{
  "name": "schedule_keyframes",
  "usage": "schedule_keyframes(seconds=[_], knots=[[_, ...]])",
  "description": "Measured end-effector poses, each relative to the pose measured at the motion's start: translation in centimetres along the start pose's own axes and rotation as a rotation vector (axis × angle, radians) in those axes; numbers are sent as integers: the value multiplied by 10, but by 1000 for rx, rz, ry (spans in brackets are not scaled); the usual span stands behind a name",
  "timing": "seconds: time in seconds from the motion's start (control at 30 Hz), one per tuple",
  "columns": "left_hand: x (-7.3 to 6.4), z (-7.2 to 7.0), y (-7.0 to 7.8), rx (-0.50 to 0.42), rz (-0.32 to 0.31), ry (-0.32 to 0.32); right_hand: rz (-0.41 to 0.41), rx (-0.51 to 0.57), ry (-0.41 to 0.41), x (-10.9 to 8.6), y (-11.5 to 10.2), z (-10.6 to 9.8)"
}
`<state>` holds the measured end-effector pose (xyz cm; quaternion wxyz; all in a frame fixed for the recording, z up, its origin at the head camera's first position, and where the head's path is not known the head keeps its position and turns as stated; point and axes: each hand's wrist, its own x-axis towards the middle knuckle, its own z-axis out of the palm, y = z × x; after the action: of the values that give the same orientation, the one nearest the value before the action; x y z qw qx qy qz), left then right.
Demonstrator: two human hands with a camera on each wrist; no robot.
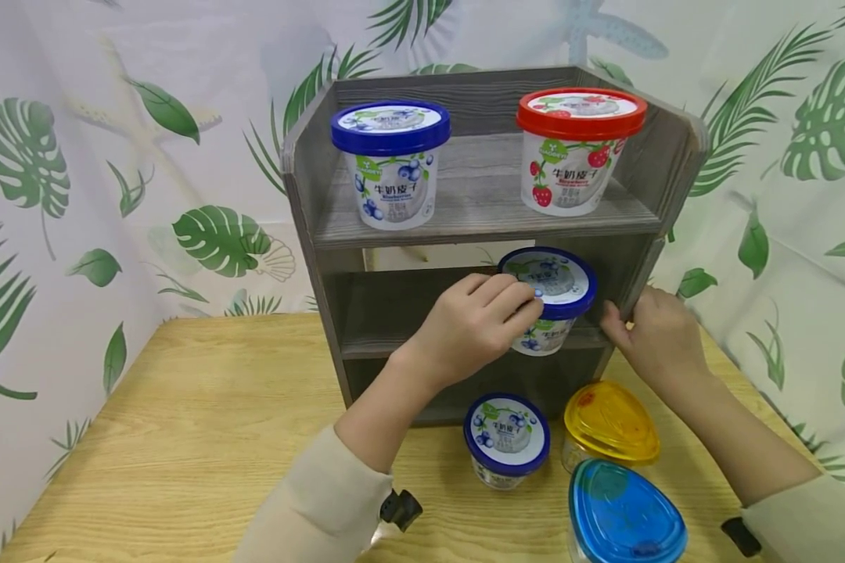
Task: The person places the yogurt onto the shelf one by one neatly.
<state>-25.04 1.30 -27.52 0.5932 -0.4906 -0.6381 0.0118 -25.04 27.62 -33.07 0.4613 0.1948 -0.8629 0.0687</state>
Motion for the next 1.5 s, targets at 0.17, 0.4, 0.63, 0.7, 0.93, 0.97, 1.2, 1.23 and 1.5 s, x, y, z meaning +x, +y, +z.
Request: schedule_keyframes(seconds=[0.17, 0.4, 0.63, 0.7, 0.93, 0.97, 1.2, 1.23, 1.5], knots=[[7, -5, 4, 43, -15, -33, -2, -1, 1, 1, 0, 0], [8, -3, 4, 69, -51, -72, -7, -6, 12, -1, 1, 2], [10, 1, 7, 78, -107, -80, -7, -5, 20, -2, 1, 2], [11, 2, 7, 85, -118, -79, -4, -5, 17, -2, 1, 2], [12, 6, 7, 101, -146, -100, -5, -4, 14, -1, 0, 2], [12, 6, 7, 104, -150, -104, -7, -4, 15, -1, 0, 2], [13, 9, 7, 110, -170, -106, -12, -3, 19, -1, 0, 1], [13, 9, 7, 111, -169, -106, -12, -2, 20, 0, 0, 1], [12, 12, 8, 109, -161, -111, -13, 1, 15, -1, 0, 1]])
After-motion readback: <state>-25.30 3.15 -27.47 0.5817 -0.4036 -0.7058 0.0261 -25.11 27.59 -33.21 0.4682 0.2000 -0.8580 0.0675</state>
